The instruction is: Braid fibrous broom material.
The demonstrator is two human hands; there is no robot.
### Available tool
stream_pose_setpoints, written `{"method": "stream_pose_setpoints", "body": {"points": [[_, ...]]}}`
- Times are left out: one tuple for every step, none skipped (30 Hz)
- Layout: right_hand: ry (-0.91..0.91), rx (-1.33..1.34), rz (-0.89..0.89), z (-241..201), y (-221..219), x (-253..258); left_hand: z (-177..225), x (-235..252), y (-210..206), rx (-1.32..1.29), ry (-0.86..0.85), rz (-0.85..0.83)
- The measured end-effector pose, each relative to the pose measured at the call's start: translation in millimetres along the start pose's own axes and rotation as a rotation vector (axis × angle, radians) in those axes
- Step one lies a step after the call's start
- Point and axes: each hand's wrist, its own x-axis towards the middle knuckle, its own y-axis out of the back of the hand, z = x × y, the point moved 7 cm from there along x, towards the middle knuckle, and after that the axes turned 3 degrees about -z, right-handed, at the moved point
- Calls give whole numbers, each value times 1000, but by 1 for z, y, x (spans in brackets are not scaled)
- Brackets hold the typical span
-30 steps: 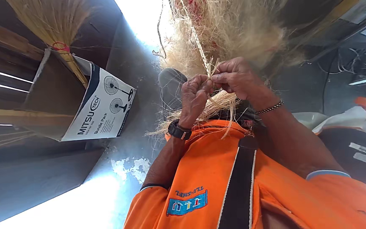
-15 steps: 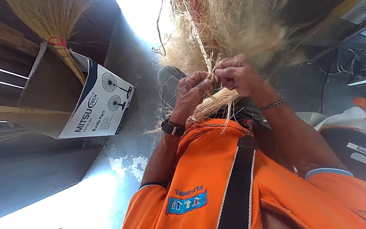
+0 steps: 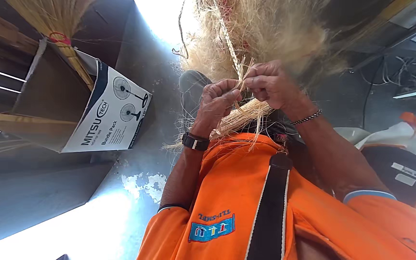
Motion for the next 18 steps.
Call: {"method": "stream_pose_setpoints", "body": {"points": [[10, -5, 8, 0, 0, 0, -1, 0, 0, -30, 8, 1], [18, -20, 17, -1, -1, 0, -3, -1, 1, -58, 19, 6], [29, -38, 26, -3, -2, 0, -5, -1, 1, -82, 34, 12], [42, -54, 35, -4, -3, 0, -6, -2, 1, -102, 50, 17], [53, -63, 43, -4, -5, -1, -8, -3, 1, -117, 63, 23], [58, -69, 52, -3, -7, -1, -10, -3, 2, -121, 73, 32], [62, -71, 59, -2, -8, -1, -11, -4, 3, -114, 83, 44], [64, -65, 70, 0, -9, -2, -11, -4, 4, -91, 87, 58], [57, -53, 85, 2, -11, -3, -11, -4, 5, -48, 85, 67], [46, -42, 99, 4, -12, -4, -9, -4, 5, -4, 79, 75], [33, -33, 112, 6, -12, -4, -8, -4, 5, 46, 69, 78], [20, -19, 117, 7, -12, -5, -5, -4, 4, 92, 54, 72], [19, -3, 113, 7, -11, -5, -3, -4, 4, 119, 37, 54], [24, 9, 108, 6, -10, -6, -1, -5, 4, 129, 24, 28], [31, 13, 107, 4, -7, -6, 1, -5, 4, 140, 15, -7], [40, 9, 107, 0, -4, -7, 3, -5, 5, 146, 11, -45], [49, 5, 109, -3, 0, -7, 5, -6, 6, 145, 9, -76], [58, -3, 113, -7, 3, -8, 6, -6, 8, 142, 4, -106]]}}
